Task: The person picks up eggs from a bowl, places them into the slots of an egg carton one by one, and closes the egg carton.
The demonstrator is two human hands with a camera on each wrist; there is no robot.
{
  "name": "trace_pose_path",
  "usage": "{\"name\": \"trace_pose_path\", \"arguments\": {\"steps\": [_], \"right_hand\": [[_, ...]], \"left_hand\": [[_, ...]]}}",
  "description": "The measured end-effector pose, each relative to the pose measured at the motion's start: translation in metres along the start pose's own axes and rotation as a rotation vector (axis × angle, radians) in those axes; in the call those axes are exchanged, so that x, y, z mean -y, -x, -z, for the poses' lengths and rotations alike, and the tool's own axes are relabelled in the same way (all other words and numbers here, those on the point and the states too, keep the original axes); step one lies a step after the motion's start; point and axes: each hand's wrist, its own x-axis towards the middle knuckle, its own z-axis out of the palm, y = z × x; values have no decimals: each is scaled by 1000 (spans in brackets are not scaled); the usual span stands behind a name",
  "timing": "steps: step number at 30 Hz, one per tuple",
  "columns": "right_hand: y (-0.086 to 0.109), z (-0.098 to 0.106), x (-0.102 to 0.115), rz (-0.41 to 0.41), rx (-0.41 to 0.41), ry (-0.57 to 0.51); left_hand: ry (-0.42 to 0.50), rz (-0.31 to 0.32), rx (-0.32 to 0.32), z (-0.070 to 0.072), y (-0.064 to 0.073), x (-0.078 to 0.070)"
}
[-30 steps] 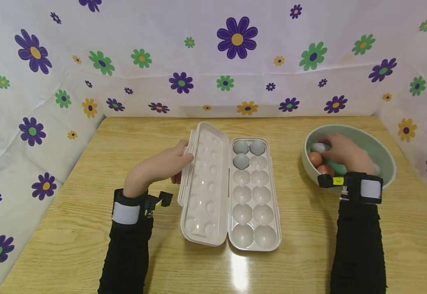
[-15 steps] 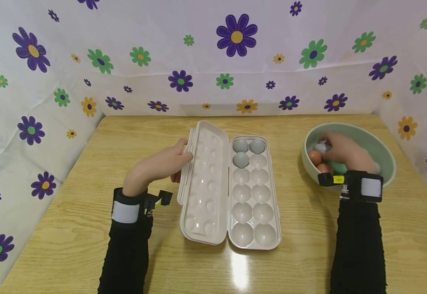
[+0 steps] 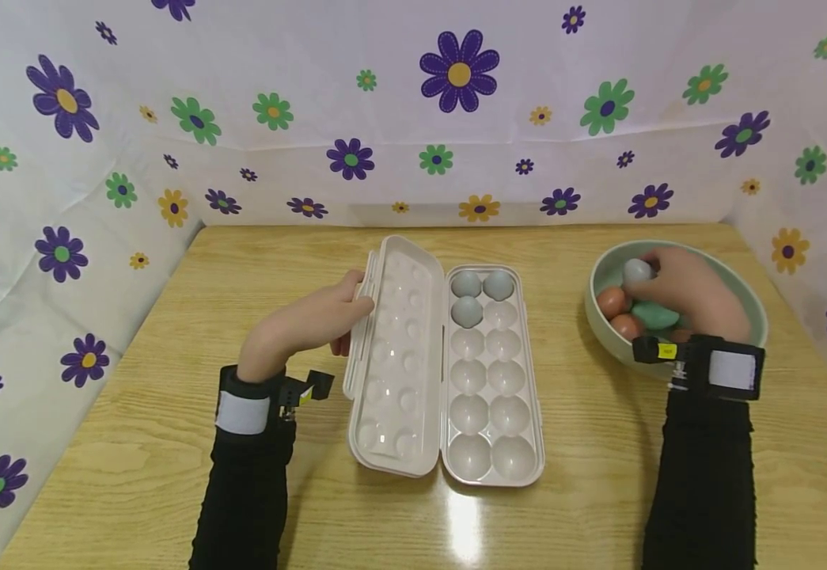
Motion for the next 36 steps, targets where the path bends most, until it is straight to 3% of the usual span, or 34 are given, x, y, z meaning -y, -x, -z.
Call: {"name": "trace_pose_path", "arguments": {"steps": [5, 13, 36], "right_hand": [[-1, 5, 4, 15, -42, 57], [0, 7, 5, 64, -135, 38], [4, 5, 35, 102, -201, 136]], "left_hand": [[-4, -4, -4, 0, 1, -1], [-5, -10, -4, 0, 1, -1], [6, -14, -2, 0, -1, 2]]}}
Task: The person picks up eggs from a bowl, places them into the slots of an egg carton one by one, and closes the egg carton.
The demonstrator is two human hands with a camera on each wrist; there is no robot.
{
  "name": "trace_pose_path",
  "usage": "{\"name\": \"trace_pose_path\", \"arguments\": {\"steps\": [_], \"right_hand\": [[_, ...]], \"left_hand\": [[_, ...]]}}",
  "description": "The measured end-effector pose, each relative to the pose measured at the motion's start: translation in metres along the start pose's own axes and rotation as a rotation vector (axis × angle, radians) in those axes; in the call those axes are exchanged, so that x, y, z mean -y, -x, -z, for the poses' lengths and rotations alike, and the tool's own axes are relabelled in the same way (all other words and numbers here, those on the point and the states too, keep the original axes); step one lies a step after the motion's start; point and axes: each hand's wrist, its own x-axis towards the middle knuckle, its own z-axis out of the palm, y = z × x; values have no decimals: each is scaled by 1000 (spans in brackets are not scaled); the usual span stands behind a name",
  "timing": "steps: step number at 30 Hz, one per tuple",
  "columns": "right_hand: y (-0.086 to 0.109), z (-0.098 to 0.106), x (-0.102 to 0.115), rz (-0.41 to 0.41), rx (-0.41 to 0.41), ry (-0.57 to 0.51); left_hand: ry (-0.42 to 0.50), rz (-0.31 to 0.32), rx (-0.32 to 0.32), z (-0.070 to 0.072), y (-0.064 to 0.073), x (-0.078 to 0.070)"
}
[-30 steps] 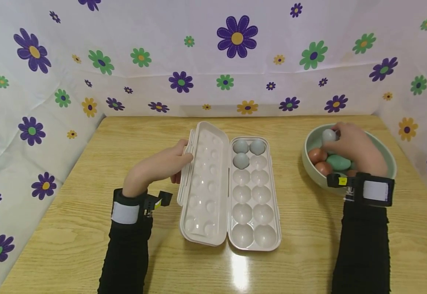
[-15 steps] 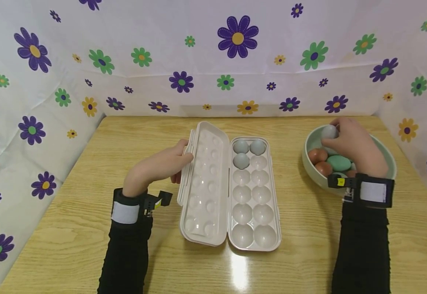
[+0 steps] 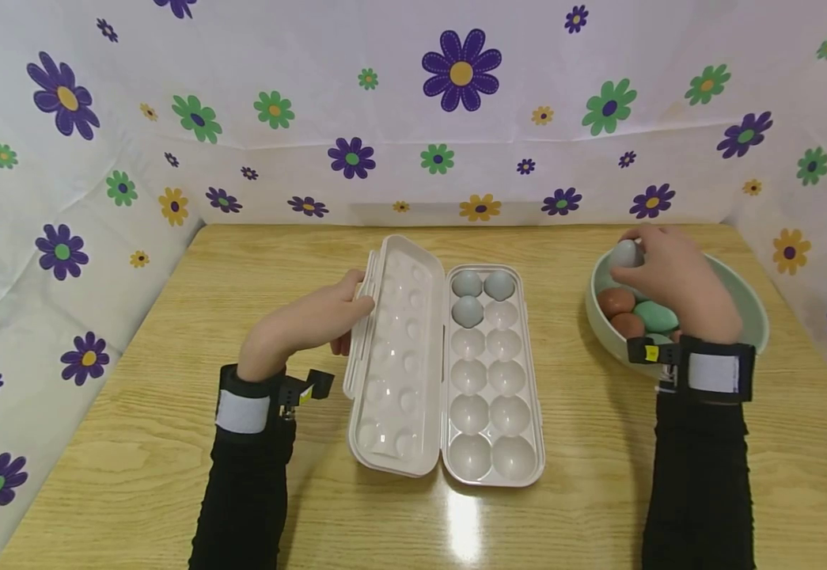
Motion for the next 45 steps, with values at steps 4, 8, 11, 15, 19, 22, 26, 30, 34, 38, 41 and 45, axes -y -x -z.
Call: {"name": "trace_pose_path", "arguments": {"steps": [4, 8, 11, 15, 19, 22, 26, 30, 34, 38, 41, 45], "right_hand": [[0, 0, 3, -2, 2, -11], [3, 1, 9, -6, -5, -20], [4, 2, 14, -5, -7, -21], [5, 2, 20, 1, 0, -13], [6, 2, 26, 35, -4, -2], [6, 1, 30, 52, 3, -14], [5, 0, 36, 47, 22, -19], [3, -3, 42, 53, 25, -11], [2, -7, 48, 79, 19, -5], [3, -10, 54, 103, 27, -26], [4, -11, 58, 108, 32, -40], [4, -12, 61, 115, 24, -32]], "left_hand": [[-3, -5, 1, 1, 1, -1], [-7, -1, 1, 1, 1, -2], [-5, 2, 1, 2, 1, -2], [-1, -4, 1, 2, 1, -2], [-2, -5, 4, 2, 2, -4], [-4, -3, 3, 2, 2, -4], [-7, 1, 4, 2, 1, -3], [-11, 7, 3, 2, 2, -4], [-4, 2, 4, 2, 3, -4], [2, 3, 7, 2, 3, -4], [-1, 8, 6, 2, 3, -3], [-5, 14, 4, 2, 3, -3]]}}
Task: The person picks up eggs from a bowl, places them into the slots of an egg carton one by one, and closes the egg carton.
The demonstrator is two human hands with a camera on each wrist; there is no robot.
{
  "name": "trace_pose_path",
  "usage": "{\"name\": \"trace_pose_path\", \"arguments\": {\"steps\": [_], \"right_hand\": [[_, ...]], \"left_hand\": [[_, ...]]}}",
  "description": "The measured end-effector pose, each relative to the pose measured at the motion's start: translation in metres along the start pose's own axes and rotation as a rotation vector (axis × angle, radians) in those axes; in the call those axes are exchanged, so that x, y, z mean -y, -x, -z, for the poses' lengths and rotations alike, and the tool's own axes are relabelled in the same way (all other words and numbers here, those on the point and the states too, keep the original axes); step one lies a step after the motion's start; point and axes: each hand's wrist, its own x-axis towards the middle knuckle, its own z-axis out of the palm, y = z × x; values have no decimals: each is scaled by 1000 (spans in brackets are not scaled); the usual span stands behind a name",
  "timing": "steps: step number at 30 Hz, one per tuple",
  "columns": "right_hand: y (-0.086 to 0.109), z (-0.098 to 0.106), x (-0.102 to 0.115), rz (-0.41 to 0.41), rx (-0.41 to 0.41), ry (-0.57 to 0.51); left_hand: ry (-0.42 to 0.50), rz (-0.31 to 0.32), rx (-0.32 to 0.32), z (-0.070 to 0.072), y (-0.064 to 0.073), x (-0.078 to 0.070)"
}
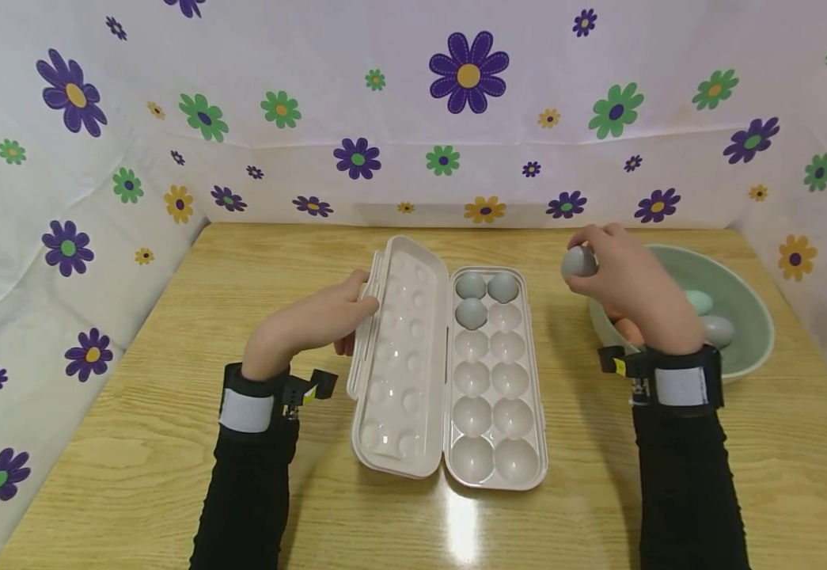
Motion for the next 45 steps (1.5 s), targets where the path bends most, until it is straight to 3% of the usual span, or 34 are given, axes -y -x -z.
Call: {"name": "trace_pose_path", "arguments": {"steps": [26, 45], "right_hand": [[-16, -29, 28, 134, 24, 82], [-24, -54, 41, 193, 114, 91]], "left_hand": [[6, 6, -1, 0, -1, 0], [8, -6, 0, -2, -2, 2]]}}
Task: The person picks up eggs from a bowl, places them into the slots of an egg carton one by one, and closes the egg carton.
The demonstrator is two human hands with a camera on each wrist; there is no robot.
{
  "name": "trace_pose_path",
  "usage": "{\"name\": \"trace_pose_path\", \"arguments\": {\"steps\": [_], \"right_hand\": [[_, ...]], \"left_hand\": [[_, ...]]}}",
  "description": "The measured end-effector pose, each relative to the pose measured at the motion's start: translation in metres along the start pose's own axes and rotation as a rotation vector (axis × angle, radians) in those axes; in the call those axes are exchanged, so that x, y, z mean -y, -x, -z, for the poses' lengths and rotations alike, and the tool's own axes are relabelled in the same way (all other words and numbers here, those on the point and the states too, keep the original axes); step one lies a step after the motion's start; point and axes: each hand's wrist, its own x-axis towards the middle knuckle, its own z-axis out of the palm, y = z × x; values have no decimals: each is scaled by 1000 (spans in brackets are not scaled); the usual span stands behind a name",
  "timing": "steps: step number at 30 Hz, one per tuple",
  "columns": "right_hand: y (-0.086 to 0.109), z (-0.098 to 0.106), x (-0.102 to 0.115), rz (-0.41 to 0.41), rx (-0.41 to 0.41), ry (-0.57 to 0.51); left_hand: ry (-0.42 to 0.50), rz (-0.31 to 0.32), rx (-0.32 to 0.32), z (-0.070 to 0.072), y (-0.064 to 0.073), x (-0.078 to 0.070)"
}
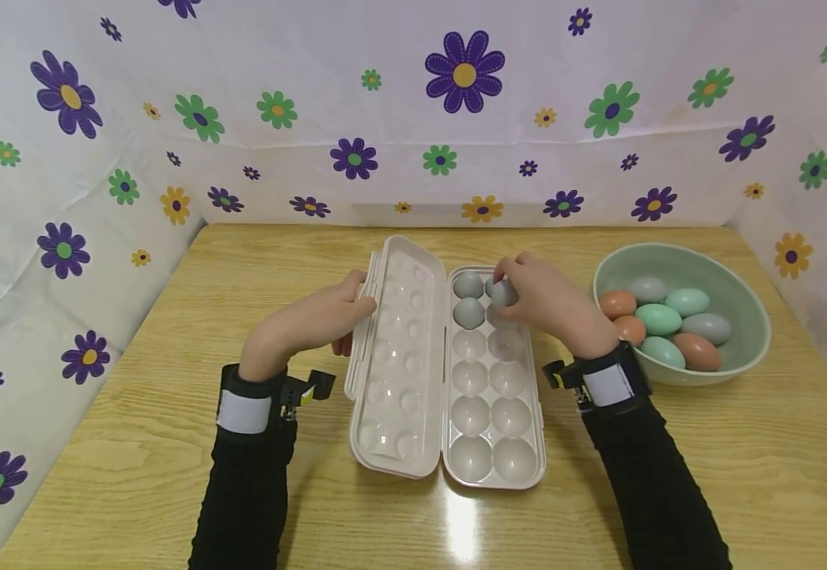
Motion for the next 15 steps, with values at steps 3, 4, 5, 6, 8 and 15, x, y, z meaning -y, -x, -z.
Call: {"name": "trace_pose_path", "arguments": {"steps": [3, 4, 5, 6, 8, 15], "right_hand": [[-2, -4, 0, 6, 25, -5], [-2, -5, 1, 6, 32, -5], [-3, -6, 1, 6, 37, -7], [-4, -7, 1, 2, 41, -4], [-5, -9, 1, 6, 47, 5], [-8, -12, 0, 29, 58, 24]], "left_hand": [[-6, 1, 1, 0, 0, -1], [-8, 0, 1, 0, 0, -1], [-9, 0, -1, 0, 1, -1], [-11, 0, -1, 1, 1, -1], [-11, 0, -3, 1, 1, -2], [0, 0, 1, 1, 1, -1]]}}
